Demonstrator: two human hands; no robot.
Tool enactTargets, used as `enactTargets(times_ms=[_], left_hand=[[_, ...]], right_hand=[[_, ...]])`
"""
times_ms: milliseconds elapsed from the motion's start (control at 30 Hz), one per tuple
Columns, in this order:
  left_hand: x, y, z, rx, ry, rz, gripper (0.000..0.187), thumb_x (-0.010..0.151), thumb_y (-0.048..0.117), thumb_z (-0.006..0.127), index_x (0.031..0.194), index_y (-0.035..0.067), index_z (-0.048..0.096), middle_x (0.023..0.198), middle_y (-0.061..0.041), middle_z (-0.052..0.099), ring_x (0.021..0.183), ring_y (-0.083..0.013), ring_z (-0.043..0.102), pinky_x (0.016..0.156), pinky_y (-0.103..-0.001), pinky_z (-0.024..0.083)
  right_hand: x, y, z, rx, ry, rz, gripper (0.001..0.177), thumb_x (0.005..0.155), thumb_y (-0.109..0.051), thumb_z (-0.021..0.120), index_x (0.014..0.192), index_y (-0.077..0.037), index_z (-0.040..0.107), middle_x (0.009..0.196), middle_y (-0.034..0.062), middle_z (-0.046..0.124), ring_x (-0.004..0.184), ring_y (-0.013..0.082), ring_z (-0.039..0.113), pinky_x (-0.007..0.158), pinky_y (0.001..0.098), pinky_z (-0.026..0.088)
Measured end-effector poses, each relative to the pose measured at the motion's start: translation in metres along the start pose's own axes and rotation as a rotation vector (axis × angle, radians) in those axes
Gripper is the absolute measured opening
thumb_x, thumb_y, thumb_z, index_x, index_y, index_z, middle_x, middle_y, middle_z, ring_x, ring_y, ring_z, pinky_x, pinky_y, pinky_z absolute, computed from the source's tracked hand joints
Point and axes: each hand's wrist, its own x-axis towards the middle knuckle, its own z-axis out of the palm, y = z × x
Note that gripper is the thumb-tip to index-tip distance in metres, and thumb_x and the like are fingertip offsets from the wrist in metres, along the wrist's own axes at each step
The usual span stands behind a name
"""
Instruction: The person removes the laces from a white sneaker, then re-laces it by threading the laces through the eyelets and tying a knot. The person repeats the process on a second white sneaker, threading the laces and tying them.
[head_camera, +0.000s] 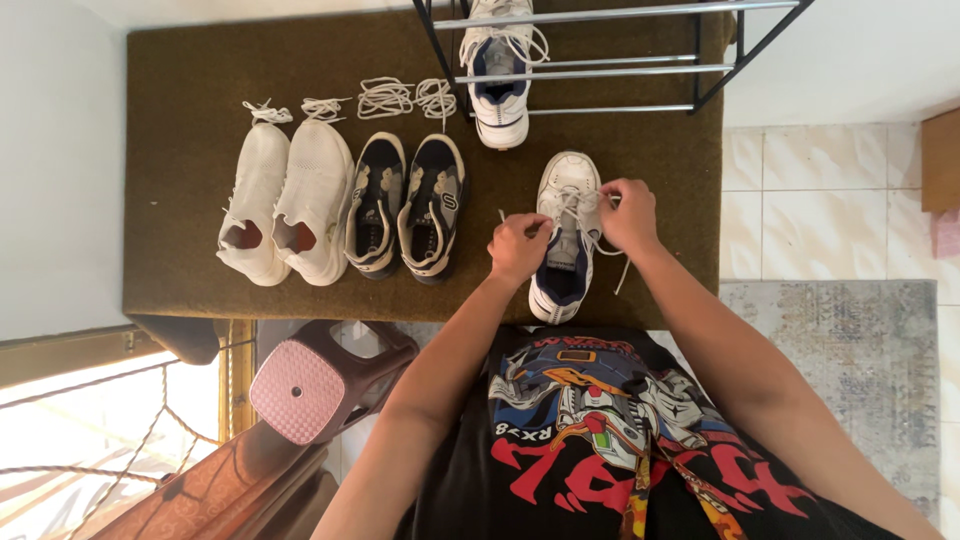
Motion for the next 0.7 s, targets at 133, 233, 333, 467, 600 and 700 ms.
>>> enactTargets(times_ms=[133, 233, 333, 467, 600, 700], left_hand=[[0.003, -0.005, 0.002, -0.03, -0.015, -0.035, 0.02, 0.086, 0.033, 0.077, 0.095, 0.016, 0.081, 0.101, -0.002, 0.076, 0.083, -0.0191, 0.076, 0.077, -0.035, 0.057], [0.003, -0.007, 0.004, -0.034, -0.031, -0.008, 0.021, 0.085, 0.032, 0.078, 0.096, 0.014, 0.081, 0.102, -0.006, 0.076, 0.084, -0.0213, 0.076, 0.079, -0.035, 0.058], [0.005, -0.01, 0.006, -0.093, -0.042, 0.012, 0.022, 0.087, 0.029, 0.078, 0.099, 0.011, 0.079, 0.109, -0.013, 0.071, 0.086, -0.0229, 0.075, 0.079, -0.033, 0.06], [0.003, -0.015, 0.009, -0.132, -0.071, -0.015, 0.021, 0.087, 0.027, 0.077, 0.099, 0.009, 0.079, 0.109, -0.014, 0.07, 0.086, -0.0218, 0.076, 0.079, -0.032, 0.061], [0.002, -0.02, 0.013, -0.149, -0.073, 0.007, 0.021, 0.088, 0.026, 0.076, 0.1, 0.009, 0.078, 0.109, -0.013, 0.069, 0.086, -0.0211, 0.075, 0.079, -0.032, 0.061], [0.001, -0.021, 0.015, -0.127, -0.075, 0.028, 0.021, 0.088, 0.025, 0.076, 0.101, 0.008, 0.078, 0.108, -0.013, 0.068, 0.086, -0.0207, 0.073, 0.079, -0.032, 0.06]], right_hand=[[-0.003, -0.026, -0.005, -0.068, -0.134, -0.354, 0.035, 0.08, -0.012, 0.076, 0.114, -0.013, 0.077, 0.117, 0.0149, 0.069, 0.115, 0.037, 0.059, 0.098, 0.0496, 0.048], [0.003, -0.041, 0.003, -0.123, -0.349, -0.289, 0.024, 0.081, -0.02, 0.08, 0.105, -0.018, 0.081, 0.117, 0.0102, 0.07, 0.114, 0.0366, 0.059, 0.098, 0.0488, 0.049], [0.008, -0.043, 0.005, -0.148, -0.43, -0.195, 0.015, 0.087, -0.023, 0.077, 0.101, -0.019, 0.082, 0.115, 0.0048, 0.073, 0.112, 0.033, 0.062, 0.099, 0.0439, 0.052], [0.011, -0.034, -0.002, -0.1, -0.441, -0.263, 0.011, 0.085, -0.02, 0.078, 0.095, -0.015, 0.08, 0.111, 0.0059, 0.073, 0.112, 0.0334, 0.061, 0.094, 0.044, 0.051], [0.012, -0.021, 0.0, -0.126, -0.471, -0.246, 0.012, 0.084, -0.015, 0.076, 0.095, -0.015, 0.079, 0.109, 0.0051, 0.073, 0.11, 0.0315, 0.063, 0.095, 0.0438, 0.052], [0.007, -0.013, 0.006, -0.102, -0.233, -0.224, 0.008, 0.093, -0.012, 0.072, 0.101, -0.013, 0.075, 0.111, 0.0064, 0.071, 0.111, 0.032, 0.064, 0.098, 0.0464, 0.052]])
